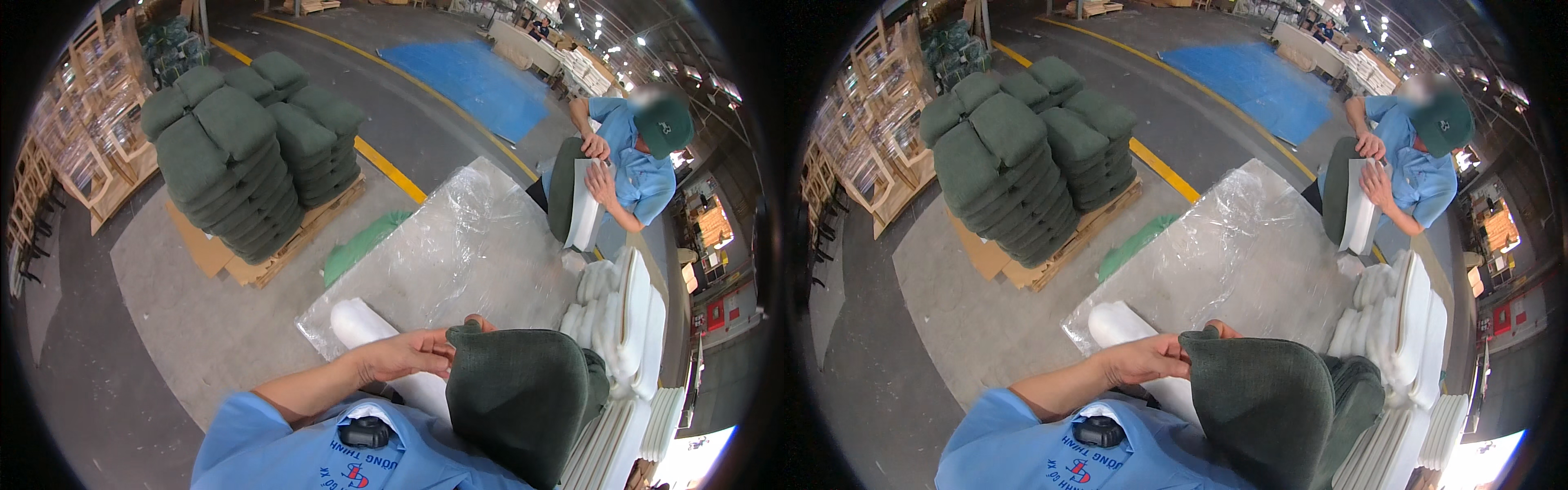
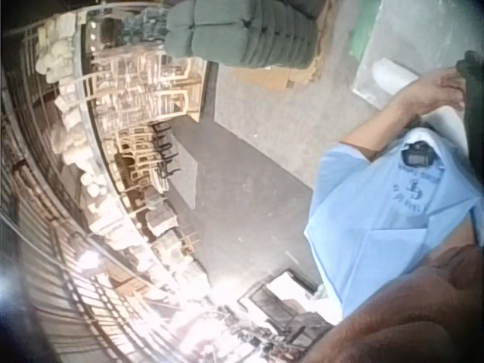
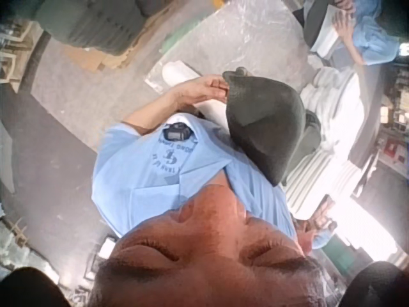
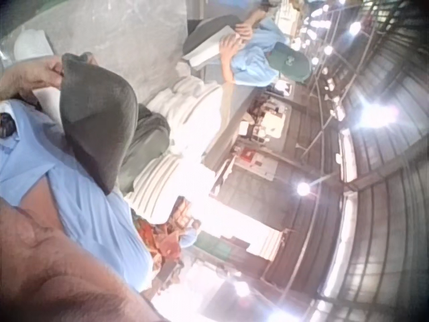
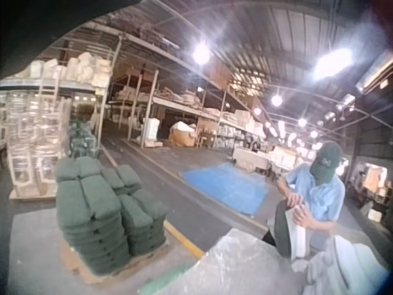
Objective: The person inserts white foam inserts into green fabric covers, folds the edges, and secures them with ties. The finished cushion covers are stacked on a nearby pallet.
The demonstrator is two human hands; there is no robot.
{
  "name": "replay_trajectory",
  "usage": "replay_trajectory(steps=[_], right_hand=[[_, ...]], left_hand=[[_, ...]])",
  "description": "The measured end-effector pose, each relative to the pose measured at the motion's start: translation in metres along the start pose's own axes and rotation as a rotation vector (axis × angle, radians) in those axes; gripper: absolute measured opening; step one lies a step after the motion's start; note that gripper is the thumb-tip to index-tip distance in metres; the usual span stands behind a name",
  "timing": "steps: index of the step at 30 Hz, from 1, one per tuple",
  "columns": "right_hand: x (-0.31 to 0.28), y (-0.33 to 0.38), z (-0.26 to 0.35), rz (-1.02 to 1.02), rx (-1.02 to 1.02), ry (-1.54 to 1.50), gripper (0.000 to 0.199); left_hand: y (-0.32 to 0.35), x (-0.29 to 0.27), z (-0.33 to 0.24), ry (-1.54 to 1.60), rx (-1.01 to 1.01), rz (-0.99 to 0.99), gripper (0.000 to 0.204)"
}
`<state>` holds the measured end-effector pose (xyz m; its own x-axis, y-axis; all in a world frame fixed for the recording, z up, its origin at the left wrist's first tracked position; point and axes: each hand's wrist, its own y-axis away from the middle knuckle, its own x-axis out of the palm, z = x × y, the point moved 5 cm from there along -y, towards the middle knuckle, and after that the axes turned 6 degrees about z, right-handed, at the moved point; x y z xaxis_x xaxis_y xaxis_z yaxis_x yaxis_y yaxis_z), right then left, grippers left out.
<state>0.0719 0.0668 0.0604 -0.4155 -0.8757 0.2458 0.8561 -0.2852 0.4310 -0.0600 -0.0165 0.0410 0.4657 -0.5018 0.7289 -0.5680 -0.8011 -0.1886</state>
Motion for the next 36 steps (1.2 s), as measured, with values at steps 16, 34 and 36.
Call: replay_trajectory(steps=[16,34,36], right_hand=[[0.047,0.017,0.104,-0.1,-0.143,0.483,0.014],[0.104,-0.198,0.042,0.253,-0.14,1.274,0.022],[0.095,-0.234,0.015,0.257,-0.098,1.378,0.026]], left_hand=[[0.069,0.018,0.019,0.418,0.283,-0.421,0.027],[0.171,-0.089,0.052,0.0,0.56,-1.522,0.025],[0.175,-0.112,0.063,-0.075,0.453,-1.57,0.024]])
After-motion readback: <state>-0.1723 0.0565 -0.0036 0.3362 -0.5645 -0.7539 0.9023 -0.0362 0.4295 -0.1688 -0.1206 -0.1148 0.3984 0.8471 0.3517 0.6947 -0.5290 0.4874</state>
